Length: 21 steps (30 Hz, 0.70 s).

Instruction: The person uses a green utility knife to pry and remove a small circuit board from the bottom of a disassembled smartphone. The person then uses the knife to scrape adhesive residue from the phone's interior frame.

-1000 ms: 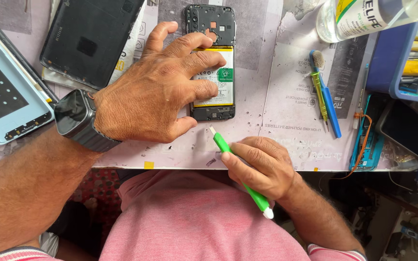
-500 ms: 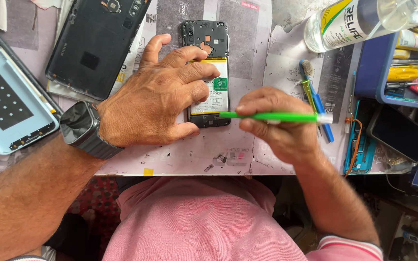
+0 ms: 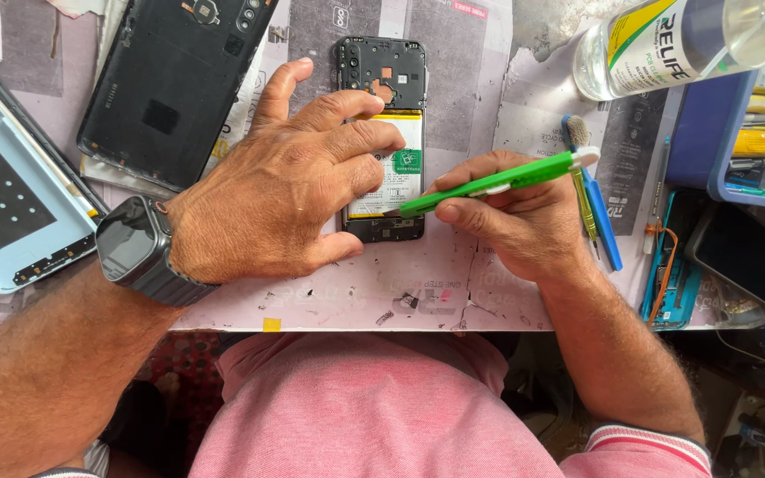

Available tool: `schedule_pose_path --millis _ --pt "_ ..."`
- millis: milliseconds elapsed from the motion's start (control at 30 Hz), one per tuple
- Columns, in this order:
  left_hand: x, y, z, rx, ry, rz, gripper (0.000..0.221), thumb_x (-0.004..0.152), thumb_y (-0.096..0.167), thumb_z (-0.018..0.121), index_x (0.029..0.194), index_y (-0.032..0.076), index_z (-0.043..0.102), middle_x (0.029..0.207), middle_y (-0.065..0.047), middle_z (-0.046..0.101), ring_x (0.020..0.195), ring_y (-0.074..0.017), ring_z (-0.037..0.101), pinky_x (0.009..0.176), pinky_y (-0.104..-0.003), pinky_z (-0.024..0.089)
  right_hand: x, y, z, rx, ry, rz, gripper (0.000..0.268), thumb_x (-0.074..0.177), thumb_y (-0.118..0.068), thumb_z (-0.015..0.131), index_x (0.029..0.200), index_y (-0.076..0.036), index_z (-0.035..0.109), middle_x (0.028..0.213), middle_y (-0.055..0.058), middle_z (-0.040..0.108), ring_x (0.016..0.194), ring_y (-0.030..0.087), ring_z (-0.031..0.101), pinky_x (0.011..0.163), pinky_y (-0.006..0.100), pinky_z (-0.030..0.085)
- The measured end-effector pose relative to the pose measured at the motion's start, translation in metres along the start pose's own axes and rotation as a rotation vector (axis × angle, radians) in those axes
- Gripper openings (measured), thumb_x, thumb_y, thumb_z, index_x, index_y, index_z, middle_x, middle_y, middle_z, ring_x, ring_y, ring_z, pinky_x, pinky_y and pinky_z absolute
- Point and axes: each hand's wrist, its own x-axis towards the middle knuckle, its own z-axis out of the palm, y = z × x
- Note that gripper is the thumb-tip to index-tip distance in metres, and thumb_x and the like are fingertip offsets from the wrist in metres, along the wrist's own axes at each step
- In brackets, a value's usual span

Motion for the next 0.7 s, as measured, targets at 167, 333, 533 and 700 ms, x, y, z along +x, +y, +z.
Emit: schedule_pose_path --millis 167,333,533,700 --pt "0.000 0.000 -0.002 0.004 -0.019 -0.006 0.051 0.062 0.034 0.090 0.102 0.006 0.075 0.139 -0.010 0.058 0.144 -0.0311 0.037 0.115 -0.071 0.010 0.001 0.000 0.001 -0.007 -0.021 -0.011 0.023 0.090 0.005 0.079 0.111 0.000 0.071 0.105 0.009 0.076 0.094 0.010 0.071 0.082 0.024 0.060" --pt "0.000 0.001 -0.002 0.025 -0.009 0.017 0.050 0.063 0.034 0.089 0.102 0.005 0.075 0.139 -0.011 0.058 0.144 -0.0320 0.037 0.114 -0.071 0.012 0.003 -0.002 0.001 0.001 -0.023 0.005 0.023 0.091 0.002 0.081 0.111 0.000 0.072 0.103 0.008 0.076 0.090 0.008 0.068 0.077 0.021 0.056" --pt "-0.002 0.003 0.000 0.049 0.021 0.068 0.046 0.065 0.032 0.088 0.100 0.004 0.075 0.136 -0.013 0.057 0.143 -0.0333 0.038 0.114 -0.068 0.019 0.013 -0.015 0.007 -0.030 0.038 0.101 0.020 0.088 -0.009 0.082 0.104 0.001 0.073 0.088 0.008 0.075 0.071 0.011 0.068 0.062 0.025 0.057" --pt "-0.004 0.002 0.002 0.029 0.031 0.107 0.042 0.066 0.028 0.086 0.097 0.003 0.075 0.135 -0.014 0.057 0.139 -0.0340 0.040 0.114 -0.065 0.021 0.017 -0.023 0.014 0.011 0.034 0.115 0.020 0.089 -0.011 0.082 0.102 0.002 0.073 0.085 0.010 0.074 0.066 0.013 0.067 0.057 0.027 0.056"
